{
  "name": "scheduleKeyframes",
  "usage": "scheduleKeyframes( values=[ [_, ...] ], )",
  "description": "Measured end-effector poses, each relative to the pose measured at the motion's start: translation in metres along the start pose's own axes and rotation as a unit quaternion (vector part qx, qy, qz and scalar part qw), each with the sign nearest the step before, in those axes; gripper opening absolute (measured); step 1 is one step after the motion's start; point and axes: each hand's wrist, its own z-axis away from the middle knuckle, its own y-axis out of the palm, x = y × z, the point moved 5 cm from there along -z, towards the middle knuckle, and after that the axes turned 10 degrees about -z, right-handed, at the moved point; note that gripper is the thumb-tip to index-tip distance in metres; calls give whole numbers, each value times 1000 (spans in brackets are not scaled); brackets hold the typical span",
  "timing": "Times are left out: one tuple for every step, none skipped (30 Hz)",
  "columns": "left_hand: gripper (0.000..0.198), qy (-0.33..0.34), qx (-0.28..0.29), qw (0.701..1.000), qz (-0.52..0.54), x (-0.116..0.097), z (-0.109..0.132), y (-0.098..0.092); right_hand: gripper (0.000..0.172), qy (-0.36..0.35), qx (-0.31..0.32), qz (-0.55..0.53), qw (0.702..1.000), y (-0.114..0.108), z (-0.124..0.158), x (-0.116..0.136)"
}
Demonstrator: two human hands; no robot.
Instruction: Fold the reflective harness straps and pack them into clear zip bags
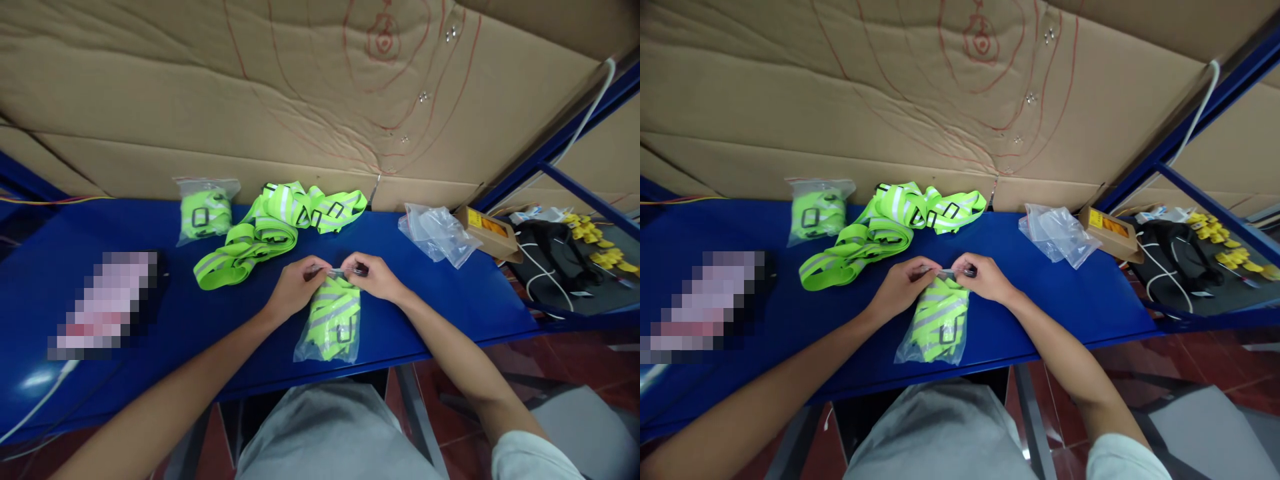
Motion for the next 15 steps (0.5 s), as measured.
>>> scheduleKeyframes(
  values=[
    [25,5,3,1000,-7,-1,1,1,12,2,9,-10,1000,0,0,0],
    [25,9,5,1000,-16,-3,1,1,13,6,19,-21,1000,1,-1,0],
    [24,14,5,1000,-25,-5,2,1,13,12,30,-31,999,2,-1,-1],
    [23,19,5,999,-34,-7,2,0,12,19,39,-39,998,3,-1,-3],
    [23,24,5,999,-43,-9,3,0,11,24,46,-43,998,3,-1,-4],
    [22,28,6,998,-49,-11,3,0,10,28,51,-44,997,3,-1,-6],
    [21,32,9,998,-53,-11,3,0,10,30,54,-43,997,3,-1,-7],
    [21,34,11,998,-56,-12,3,0,11,29,56,-41,997,3,-1,-8],
    [22,36,14,998,-56,-12,3,0,12,27,58,-39,997,3,-1,-8],
    [22,36,17,998,-54,-11,3,0,15,23,61,-37,997,3,-1,-7],
    [23,36,19,998,-50,-10,3,0,18,17,65,-33,997,4,-1,-5],
    [24,35,22,998,-45,-8,2,0,21,7,70,-26,997,4,-1,-3],
    [24,33,27,998,-38,-6,1,0,23,-6,75,-14,997,4,-1,-1],
    [25,30,35,999,-28,-5,0,0,24,-20,78,1,997,5,-1,2],
    [26,24,47,998,-16,-3,-1,0,25,-34,79,15,996,5,0,5]
  ],
)
